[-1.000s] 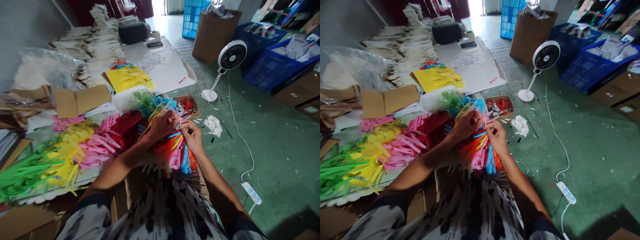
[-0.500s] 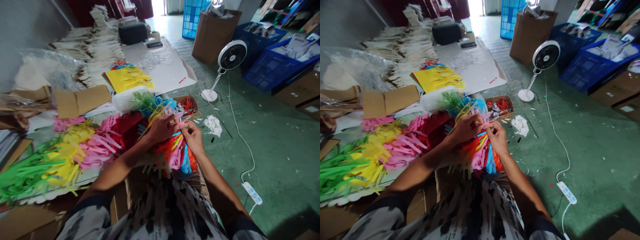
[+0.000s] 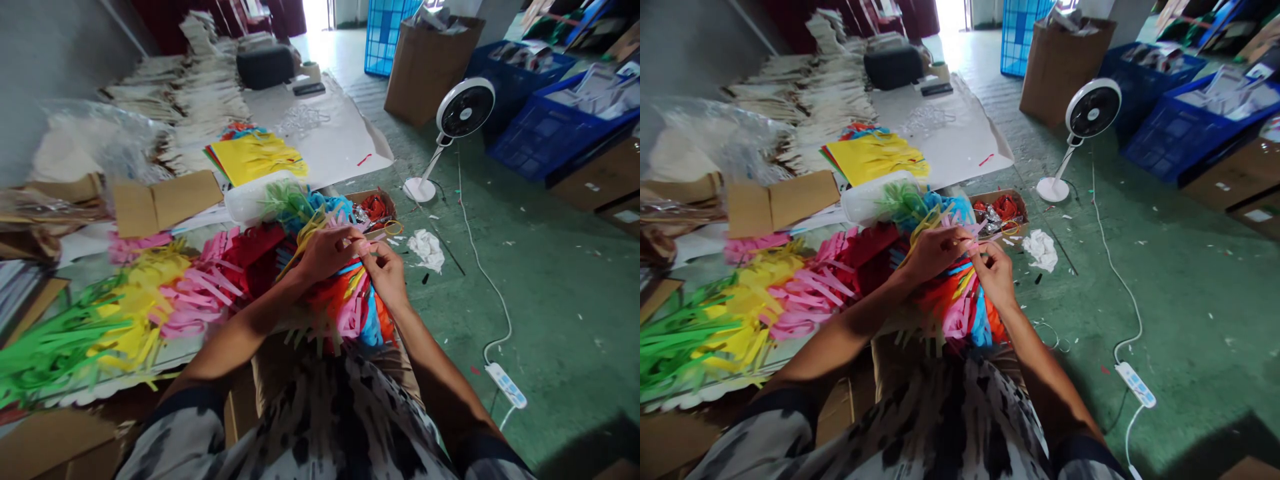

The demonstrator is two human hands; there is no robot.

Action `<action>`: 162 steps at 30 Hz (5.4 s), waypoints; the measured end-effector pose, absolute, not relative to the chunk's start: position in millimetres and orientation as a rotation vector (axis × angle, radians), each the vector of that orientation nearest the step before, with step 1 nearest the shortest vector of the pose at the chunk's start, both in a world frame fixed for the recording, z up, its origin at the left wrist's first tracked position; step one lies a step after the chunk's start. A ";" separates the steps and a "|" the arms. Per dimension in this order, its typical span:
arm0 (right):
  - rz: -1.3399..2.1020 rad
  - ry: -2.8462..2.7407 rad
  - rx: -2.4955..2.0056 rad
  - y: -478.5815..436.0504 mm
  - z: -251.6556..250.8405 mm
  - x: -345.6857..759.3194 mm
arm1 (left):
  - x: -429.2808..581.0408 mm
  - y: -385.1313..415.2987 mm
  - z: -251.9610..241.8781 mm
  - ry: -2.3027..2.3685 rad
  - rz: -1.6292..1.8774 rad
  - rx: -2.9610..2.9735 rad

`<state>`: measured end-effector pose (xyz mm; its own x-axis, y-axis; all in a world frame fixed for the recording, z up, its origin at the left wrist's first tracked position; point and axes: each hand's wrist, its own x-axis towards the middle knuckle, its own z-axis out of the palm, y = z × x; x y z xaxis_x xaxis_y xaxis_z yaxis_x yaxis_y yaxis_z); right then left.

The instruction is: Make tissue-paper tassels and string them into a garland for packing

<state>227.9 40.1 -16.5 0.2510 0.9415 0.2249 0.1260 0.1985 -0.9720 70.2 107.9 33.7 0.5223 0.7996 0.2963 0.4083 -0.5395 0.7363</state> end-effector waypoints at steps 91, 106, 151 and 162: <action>0.796 -1.101 -1.173 40.7 -31.1 229.0 | 32.0 129.3 74.6 0.925 0.813 2.049; 0.792 -0.962 -1.177 39.2 -29.8 228.5 | 81.9 130.9 22.4 0.884 0.697 2.082; 0.979 -1.018 -1.103 37.7 -23.5 224.8 | 61.6 121.4 35.2 0.616 0.666 1.441; 0.895 -1.019 -1.164 36.5 -17.7 224.9 | 68.9 126.6 21.5 0.770 0.842 1.568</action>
<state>224.9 36.5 -17.7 0.3006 0.9402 0.1602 -0.0379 0.1796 -0.9830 68.9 126.6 21.5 0.5293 0.8417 0.1067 0.0318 -0.1454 0.9889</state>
